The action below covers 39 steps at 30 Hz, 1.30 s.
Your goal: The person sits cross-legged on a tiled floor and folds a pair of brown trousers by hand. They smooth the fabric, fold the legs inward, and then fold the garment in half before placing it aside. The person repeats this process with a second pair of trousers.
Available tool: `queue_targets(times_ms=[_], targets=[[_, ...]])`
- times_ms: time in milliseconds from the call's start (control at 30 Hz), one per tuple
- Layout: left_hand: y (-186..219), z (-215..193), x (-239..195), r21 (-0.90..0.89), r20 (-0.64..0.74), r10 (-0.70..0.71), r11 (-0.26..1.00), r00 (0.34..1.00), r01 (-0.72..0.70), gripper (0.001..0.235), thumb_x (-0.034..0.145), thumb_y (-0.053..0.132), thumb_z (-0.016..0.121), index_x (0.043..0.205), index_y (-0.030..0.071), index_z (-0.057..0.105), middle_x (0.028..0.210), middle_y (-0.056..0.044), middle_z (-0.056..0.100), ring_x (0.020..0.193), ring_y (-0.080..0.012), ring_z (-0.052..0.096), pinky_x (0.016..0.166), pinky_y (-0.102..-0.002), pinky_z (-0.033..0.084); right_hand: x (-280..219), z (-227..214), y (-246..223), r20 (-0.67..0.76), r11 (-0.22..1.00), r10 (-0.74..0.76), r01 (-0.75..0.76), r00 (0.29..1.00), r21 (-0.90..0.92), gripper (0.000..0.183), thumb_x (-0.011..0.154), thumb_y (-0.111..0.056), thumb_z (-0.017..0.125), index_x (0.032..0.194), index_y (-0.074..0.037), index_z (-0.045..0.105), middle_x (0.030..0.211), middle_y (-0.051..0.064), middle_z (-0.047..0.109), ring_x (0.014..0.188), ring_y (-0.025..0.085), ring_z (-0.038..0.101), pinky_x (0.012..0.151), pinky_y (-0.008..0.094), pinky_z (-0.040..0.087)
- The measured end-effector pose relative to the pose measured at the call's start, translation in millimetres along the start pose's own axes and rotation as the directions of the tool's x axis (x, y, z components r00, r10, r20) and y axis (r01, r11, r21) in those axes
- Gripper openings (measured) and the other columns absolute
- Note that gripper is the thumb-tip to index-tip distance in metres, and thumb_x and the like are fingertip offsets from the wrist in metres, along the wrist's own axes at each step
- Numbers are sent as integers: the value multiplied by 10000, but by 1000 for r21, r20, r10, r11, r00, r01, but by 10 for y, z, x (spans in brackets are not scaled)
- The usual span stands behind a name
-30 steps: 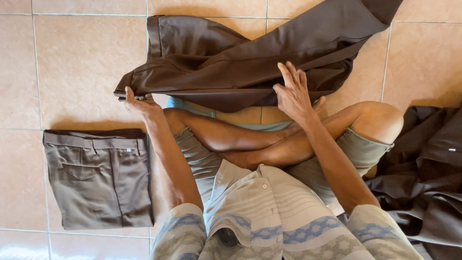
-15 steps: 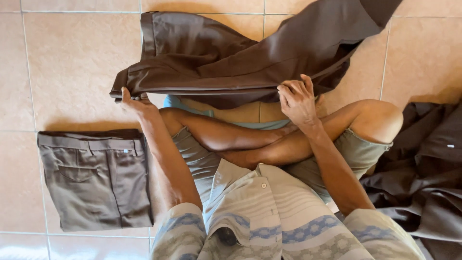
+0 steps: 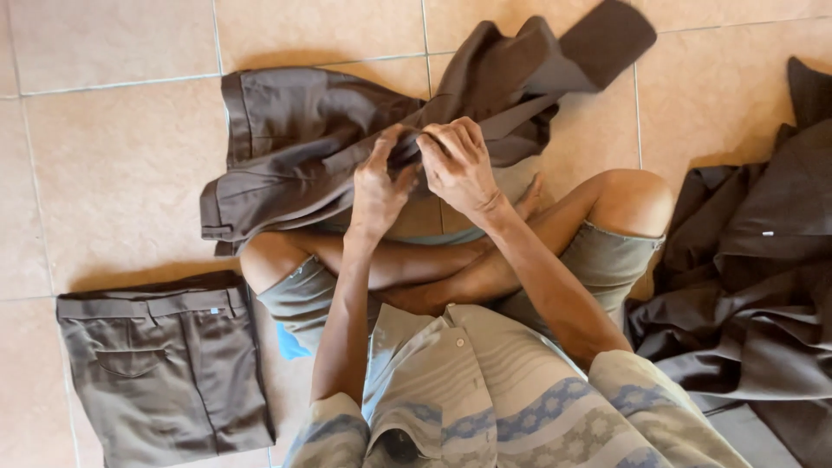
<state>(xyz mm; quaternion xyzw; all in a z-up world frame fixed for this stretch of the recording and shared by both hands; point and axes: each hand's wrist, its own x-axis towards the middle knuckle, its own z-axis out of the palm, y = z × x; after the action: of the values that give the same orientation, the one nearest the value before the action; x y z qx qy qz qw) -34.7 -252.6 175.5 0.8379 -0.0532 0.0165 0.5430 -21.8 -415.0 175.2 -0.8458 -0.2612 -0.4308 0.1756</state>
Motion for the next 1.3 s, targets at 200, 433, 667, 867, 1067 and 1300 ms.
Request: queue_targets(times_ms=[200, 433, 667, 867, 1067, 1300], targets=[[120, -422, 285, 455, -129, 512, 791, 849, -408, 292, 864, -6, 705, 1088, 164, 785, 966, -24, 769, 928, -231, 755, 798, -332, 623, 45, 170, 44, 30, 998, 59, -58, 998, -30, 220, 772, 30, 660, 937, -115, 653, 917, 61, 576, 761, 255, 611, 777, 414, 482], [283, -1494, 429, 619, -333, 649, 697, 684, -361, 262, 895, -75, 657, 1075, 49, 801, 1010, -112, 764, 936, -294, 757, 821, -380, 621, -148, 169, 399, 29, 972, 232, -233, 972, 33, 250, 672, -8, 740, 844, -125, 601, 851, 75, 578, 759, 324, 612, 775, 432, 469], [350, -1644, 466, 439, -274, 661, 732, 698, -521, 361, 813, -235, 525, 1093, -71, 684, 1052, -231, 698, 1005, -356, 723, 904, -404, 651, -464, 243, 520, 471, 910, 104, -275, 876, 311, 252, 798, 72, 672, 978, -101, 706, 940, 95, 762, 828, 281, 713, 759, 418, 544], [42, -1541, 476, 546, -274, 618, 731, 737, -409, 276, 818, -98, 729, 1072, 9, 724, 1081, -135, 706, 967, -315, 736, 846, -380, 609, -115, 27, 1059, 149, 875, 345, -375, 927, 307, 177, 946, 39, 631, 1093, 5, 722, 1150, 108, 465, 743, 160, 532, 660, 284, 474], [-64, -1464, 534, 588, -367, 582, 750, 726, -303, 165, 881, 60, 854, 985, 69, 726, 957, -97, 722, 827, -264, 726, 646, -357, 614, -276, 101, 295, 289, 968, 253, -241, 923, -76, 273, 873, -35, 641, 1133, 41, 675, 1573, 387, 307, 1500, 554, 238, 1162, 811, 128], [-674, -1518, 720, 669, -458, 546, 732, 702, -133, 266, 715, 142, 930, 865, 192, 716, 806, 18, 680, 742, -257, 742, 635, -391, 617, -1748, 1106, 412, 764, 977, 211, -120, 609, -174, 366, 820, -197, 820, 1179, -190, 752, 1488, 179, 506, 1347, 381, 547, 1080, 692, 332]])
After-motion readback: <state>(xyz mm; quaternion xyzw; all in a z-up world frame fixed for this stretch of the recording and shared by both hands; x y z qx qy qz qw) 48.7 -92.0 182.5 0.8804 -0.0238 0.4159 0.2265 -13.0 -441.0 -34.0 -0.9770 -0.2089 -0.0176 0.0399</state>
